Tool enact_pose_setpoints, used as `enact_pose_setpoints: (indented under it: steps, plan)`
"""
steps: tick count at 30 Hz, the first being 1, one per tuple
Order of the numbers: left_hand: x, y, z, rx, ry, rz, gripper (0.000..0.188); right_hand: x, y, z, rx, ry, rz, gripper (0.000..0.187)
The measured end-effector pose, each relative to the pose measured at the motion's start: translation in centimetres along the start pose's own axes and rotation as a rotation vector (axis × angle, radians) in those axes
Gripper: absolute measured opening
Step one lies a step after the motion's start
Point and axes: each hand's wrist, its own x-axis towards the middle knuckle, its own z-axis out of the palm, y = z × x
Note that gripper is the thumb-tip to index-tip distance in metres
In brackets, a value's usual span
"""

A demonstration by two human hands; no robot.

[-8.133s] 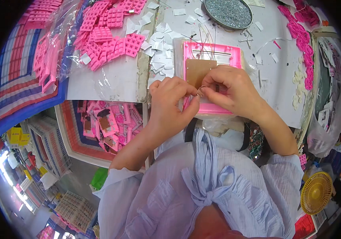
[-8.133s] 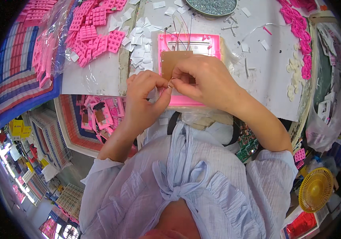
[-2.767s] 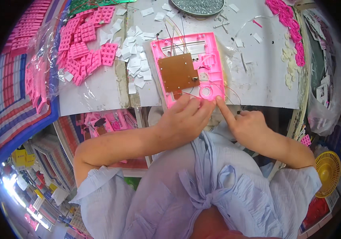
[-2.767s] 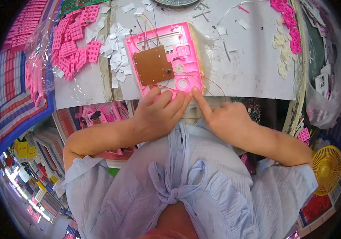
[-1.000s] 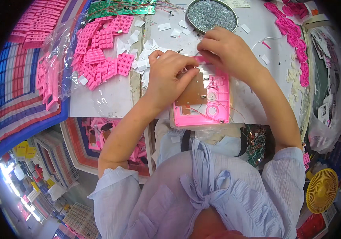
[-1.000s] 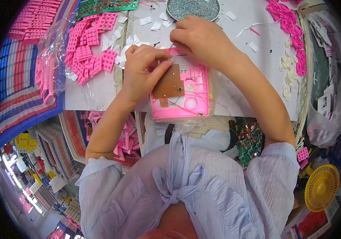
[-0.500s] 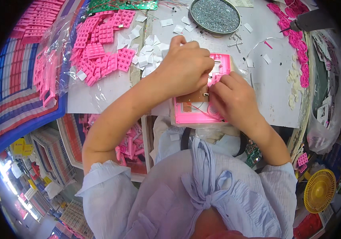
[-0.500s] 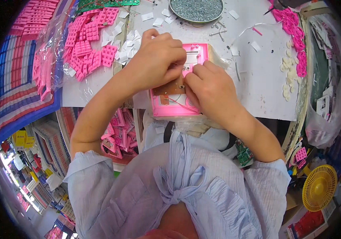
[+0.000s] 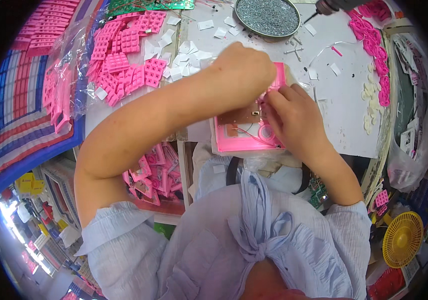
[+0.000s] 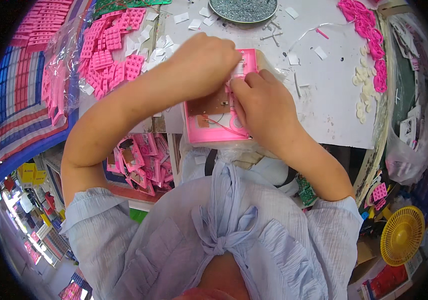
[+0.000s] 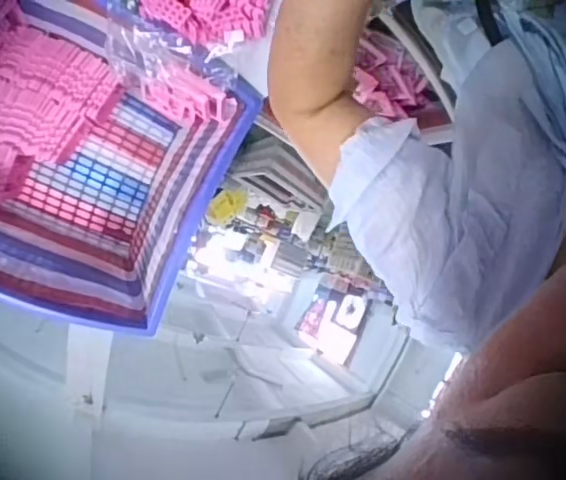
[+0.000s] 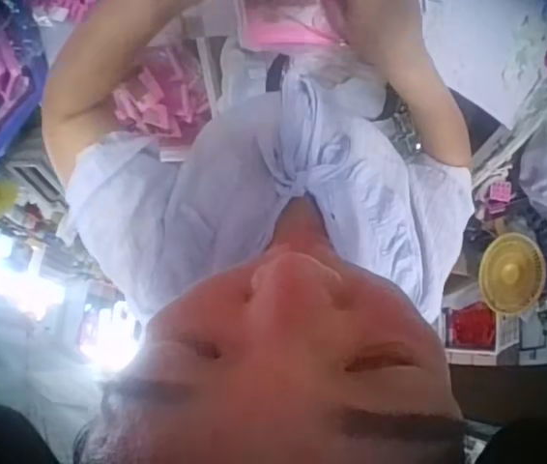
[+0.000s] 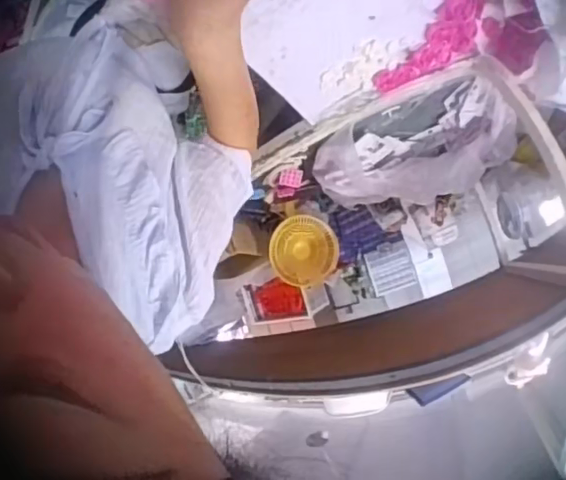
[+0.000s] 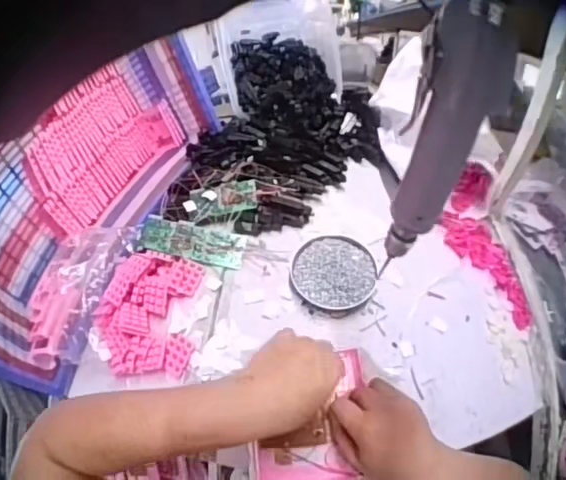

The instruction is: Assembling a pink plastic toy piggy bank, installing a circuit board and various components using an electric screwdriver.

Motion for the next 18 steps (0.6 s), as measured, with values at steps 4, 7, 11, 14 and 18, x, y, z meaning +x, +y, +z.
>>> enact_pose_setpoints:
  steps: [4, 7, 11, 14, 18]
  plan:
    - [0.2, -0.9, -1.4, -0.205, -0.116, -0.118, 0.016, 1.8, 0.4, -1.4, -0.035, -0.001, -0.061, 0.020]
    - [0.2, -1.6, -1.8, -0.306, -0.190, -0.097, 0.016, 2.6, 0.8, -1.8, -0.004, 0.001, -0.107, 0.020]
    - [0.5, -2.1, -0.8, -0.211, -0.206, -0.026, 0.015, 2.6, 1.1, -1.1, 0.071, -0.034, -0.099, 0.019]
    - [0.1, -1.8, -0.8, -0.121, -0.183, 0.047, 0.013, 2.8, 1.4, -0.4, 0.084, 0.043, -0.137, 0.017]
    - [-0.6, -1.3, -0.7, -0.082, -0.118, 0.032, 0.013, 2.6, 1.5, 0.8, -0.016, 0.113, -0.098, 0.015]
